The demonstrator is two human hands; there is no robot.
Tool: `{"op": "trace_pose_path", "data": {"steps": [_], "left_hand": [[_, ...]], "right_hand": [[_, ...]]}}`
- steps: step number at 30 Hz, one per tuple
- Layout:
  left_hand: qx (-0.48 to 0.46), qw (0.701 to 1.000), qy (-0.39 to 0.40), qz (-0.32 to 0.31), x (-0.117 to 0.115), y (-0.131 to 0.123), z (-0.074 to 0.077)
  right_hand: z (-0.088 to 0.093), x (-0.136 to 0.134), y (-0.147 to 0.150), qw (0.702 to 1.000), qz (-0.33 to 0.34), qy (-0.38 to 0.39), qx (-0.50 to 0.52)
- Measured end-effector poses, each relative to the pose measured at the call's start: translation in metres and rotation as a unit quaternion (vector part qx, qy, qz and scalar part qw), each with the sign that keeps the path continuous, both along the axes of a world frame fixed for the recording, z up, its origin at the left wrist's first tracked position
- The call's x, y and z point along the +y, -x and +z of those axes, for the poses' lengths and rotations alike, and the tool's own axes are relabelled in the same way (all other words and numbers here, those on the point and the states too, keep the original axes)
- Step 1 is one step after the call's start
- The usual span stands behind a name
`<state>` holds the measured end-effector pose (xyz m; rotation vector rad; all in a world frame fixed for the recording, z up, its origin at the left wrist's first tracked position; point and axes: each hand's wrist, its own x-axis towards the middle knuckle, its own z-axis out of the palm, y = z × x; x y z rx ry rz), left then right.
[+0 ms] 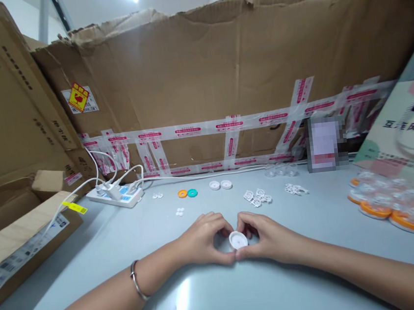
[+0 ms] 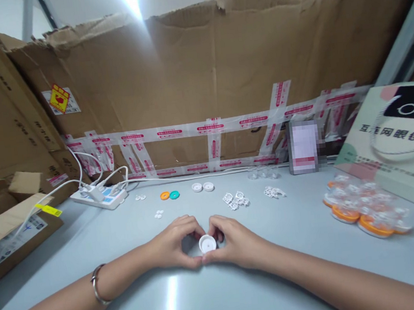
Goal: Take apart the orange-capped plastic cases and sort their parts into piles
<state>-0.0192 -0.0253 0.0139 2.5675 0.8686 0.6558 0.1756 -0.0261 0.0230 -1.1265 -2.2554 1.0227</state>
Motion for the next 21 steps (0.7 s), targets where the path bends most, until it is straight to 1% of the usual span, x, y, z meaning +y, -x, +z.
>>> {"op": "trace_pose_path", "data": {"steps": [2, 4, 7, 11, 15, 21], "left_hand": [[-0.003, 1.0, 0.013, 0.008, 0.0008, -0.0002, 0.0006], [-0.006, 0.999, 0.026, 0.023, 0.0014, -0.0013, 0.0006], [-0.013, 0.999, 0.04, 0.03, 0.0014, -0.0031, 0.0002], [-0.021, 0.998, 0.046, 0.027, 0.0004, -0.004, 0.0002], [-0.015, 0.998, 0.057, 0.027, 0.0003, -0.0044, 0.0009], [0.0, 0.998, 0.062, 0.027, 0.0003, -0.005, 0.0043]], "right_hand": [[-0.0023, -0.0029, 0.0039, 0.999, -0.035, 0.023, 0.005], [-0.0034, -0.0045, 0.0064, 0.998, -0.047, 0.045, 0.017], [-0.004, -0.0041, 0.0068, 0.996, -0.046, 0.071, 0.038], [-0.0054, -0.0008, 0.0037, 0.995, -0.024, 0.075, 0.057], [-0.0083, 0.0011, 0.0014, 0.997, -0.017, 0.051, 0.054], [-0.011, -0.0002, 0.0029, 0.998, -0.03, -0.047, 0.04]]}}
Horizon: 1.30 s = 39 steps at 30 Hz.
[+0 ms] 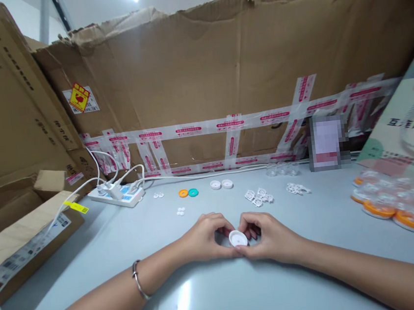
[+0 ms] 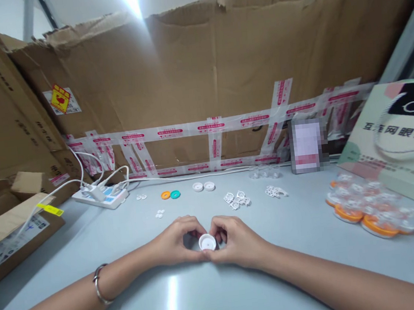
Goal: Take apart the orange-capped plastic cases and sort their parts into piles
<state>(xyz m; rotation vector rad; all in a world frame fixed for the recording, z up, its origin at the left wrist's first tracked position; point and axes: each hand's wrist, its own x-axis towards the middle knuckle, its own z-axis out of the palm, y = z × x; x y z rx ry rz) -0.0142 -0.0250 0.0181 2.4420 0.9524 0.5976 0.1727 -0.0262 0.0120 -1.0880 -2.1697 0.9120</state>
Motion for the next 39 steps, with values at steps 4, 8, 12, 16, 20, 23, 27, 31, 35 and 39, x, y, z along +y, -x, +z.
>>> {"op": "trace_pose_path", "data": {"steps": [4, 8, 12, 16, 20, 23, 27, 31, 35, 39], "left_hand": [[-0.006, 1.0, 0.003, 0.001, 0.0, 0.0, 0.0], [-0.008, 1.0, 0.01, 0.002, 0.0, 0.001, -0.002], [0.0, 1.0, 0.023, 0.016, -0.001, 0.002, -0.002], [-0.017, 0.999, 0.036, 0.017, -0.001, 0.003, -0.001], [-0.031, 0.998, 0.048, 0.016, -0.002, 0.003, 0.001], [-0.032, 0.998, 0.053, 0.016, -0.003, 0.003, 0.002], [-0.038, 0.998, 0.049, 0.014, -0.003, 0.003, 0.002], [-0.037, 0.998, 0.051, 0.016, -0.002, 0.004, 0.0], [-0.037, 0.998, 0.049, 0.015, -0.002, 0.005, -0.001], [-0.036, 0.998, 0.052, 0.014, -0.002, 0.005, 0.0]], "right_hand": [[0.0, -0.001, 0.001, 0.999, -0.001, -0.031, 0.007], [-0.001, -0.001, 0.002, 0.999, -0.007, -0.029, 0.022], [0.002, 0.0, 0.001, 0.998, -0.011, -0.01, 0.055], [0.014, 0.012, -0.009, 0.987, -0.086, -0.074, 0.115], [0.027, 0.041, -0.024, 0.966, -0.199, -0.115, 0.113], [0.029, 0.069, -0.03, 0.963, -0.239, -0.111, 0.058], [0.022, 0.103, -0.025, 0.973, -0.204, -0.107, -0.019], [0.013, 0.124, -0.009, 0.98, -0.167, -0.103, -0.042], [0.006, 0.131, 0.001, 0.982, -0.152, -0.095, -0.055], [0.003, 0.134, 0.002, 0.985, -0.143, -0.084, -0.057]]}}
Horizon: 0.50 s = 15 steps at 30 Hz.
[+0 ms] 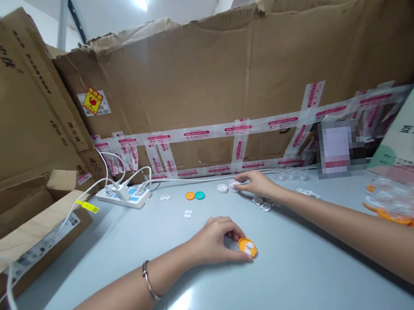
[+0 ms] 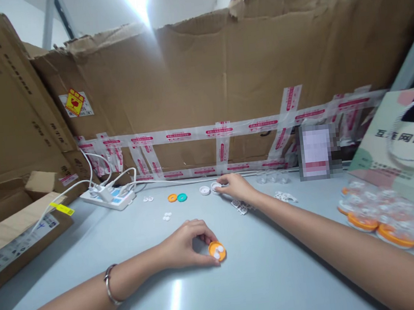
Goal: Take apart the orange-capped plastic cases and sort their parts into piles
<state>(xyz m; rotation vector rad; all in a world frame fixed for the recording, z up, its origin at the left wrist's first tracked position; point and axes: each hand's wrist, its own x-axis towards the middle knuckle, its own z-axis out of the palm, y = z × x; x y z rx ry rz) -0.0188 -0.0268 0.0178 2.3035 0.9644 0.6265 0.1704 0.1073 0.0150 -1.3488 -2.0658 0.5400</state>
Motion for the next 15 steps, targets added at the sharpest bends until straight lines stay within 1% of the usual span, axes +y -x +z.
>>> {"op": "trace_pose_path", "data": {"steps": [4, 6, 8, 10, 12, 13, 15], "left_hand": [[0.008, 1.0, 0.003, 0.006, -0.001, -0.001, 0.002], [0.012, 1.0, 0.004, 0.006, 0.0, -0.001, 0.002], [0.011, 1.0, 0.005, 0.007, 0.0, -0.001, 0.001], [0.006, 1.0, 0.004, 0.006, 0.001, -0.001, 0.0], [0.001, 1.0, 0.001, 0.004, 0.002, -0.001, -0.002], [0.0, 1.0, -0.002, 0.002, 0.003, -0.001, -0.002], [0.002, 1.0, -0.003, -0.009, 0.004, 0.0, -0.002]], "right_hand": [[0.007, -0.006, -0.004, 1.0, -0.002, -0.001, 0.013], [0.011, -0.019, -0.006, 1.0, -0.004, -0.008, 0.025], [0.014, -0.041, -0.008, 0.999, 0.011, -0.005, 0.041], [0.015, -0.068, -0.01, 0.996, 0.056, 0.022, 0.058], [0.012, -0.095, -0.013, 0.989, 0.124, 0.059, 0.053], [0.011, -0.106, -0.014, 0.984, 0.16, 0.068, 0.043], [0.008, -0.122, -0.017, 0.976, 0.207, 0.069, 0.023]]}}
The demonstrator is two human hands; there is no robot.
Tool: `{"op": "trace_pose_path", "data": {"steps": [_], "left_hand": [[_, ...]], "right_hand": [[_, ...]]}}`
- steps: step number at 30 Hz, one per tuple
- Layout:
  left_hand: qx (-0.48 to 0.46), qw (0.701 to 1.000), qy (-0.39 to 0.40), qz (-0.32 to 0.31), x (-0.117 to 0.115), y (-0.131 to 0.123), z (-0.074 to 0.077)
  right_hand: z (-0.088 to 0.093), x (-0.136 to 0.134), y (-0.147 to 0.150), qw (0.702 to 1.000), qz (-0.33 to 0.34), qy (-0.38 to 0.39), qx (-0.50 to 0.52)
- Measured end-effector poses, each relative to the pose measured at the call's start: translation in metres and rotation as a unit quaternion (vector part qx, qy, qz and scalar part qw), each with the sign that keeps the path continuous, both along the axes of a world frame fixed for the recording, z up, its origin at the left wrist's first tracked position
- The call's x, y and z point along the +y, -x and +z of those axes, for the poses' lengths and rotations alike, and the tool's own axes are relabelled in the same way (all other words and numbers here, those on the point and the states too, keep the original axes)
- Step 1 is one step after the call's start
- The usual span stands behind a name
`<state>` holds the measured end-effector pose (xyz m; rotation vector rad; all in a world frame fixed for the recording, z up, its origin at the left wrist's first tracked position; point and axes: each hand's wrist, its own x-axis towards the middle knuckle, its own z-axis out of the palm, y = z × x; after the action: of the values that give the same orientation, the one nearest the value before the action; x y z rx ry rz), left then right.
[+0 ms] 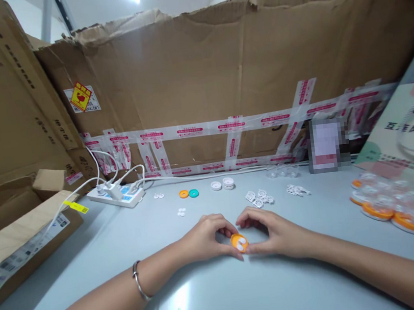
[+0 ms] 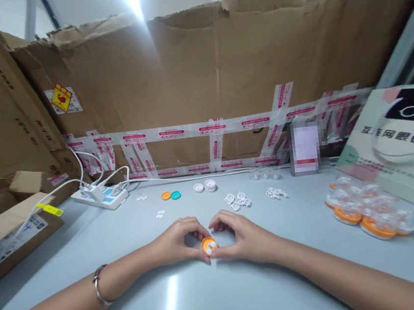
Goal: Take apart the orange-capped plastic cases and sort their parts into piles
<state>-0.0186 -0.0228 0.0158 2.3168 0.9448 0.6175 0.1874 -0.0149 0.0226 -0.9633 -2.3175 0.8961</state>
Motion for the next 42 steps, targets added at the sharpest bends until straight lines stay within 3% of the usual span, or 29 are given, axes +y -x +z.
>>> {"op": "trace_pose_path", "data": {"steps": [18, 24, 29, 35, 42], "left_hand": [[-0.021, 0.998, 0.057, -0.009, -0.004, 0.002, 0.011], [-0.014, 0.998, 0.049, 0.027, -0.006, -0.006, 0.008], [0.027, 0.994, 0.035, 0.101, -0.008, -0.011, 0.008], [0.107, 0.982, 0.023, 0.155, -0.016, -0.018, 0.02], [0.187, 0.97, -0.082, 0.136, -0.024, -0.023, 0.021]], "right_hand": [[-0.005, -0.014, 0.005, 1.0, 0.007, 0.011, 0.009], [-0.011, -0.011, 0.005, 1.0, -0.013, 0.005, 0.015], [-0.012, -0.01, 0.006, 1.0, -0.015, -0.006, 0.011], [-0.009, -0.012, 0.007, 1.0, -0.02, -0.018, 0.011], [-0.009, -0.013, 0.008, 0.999, -0.02, -0.028, 0.014]]}}
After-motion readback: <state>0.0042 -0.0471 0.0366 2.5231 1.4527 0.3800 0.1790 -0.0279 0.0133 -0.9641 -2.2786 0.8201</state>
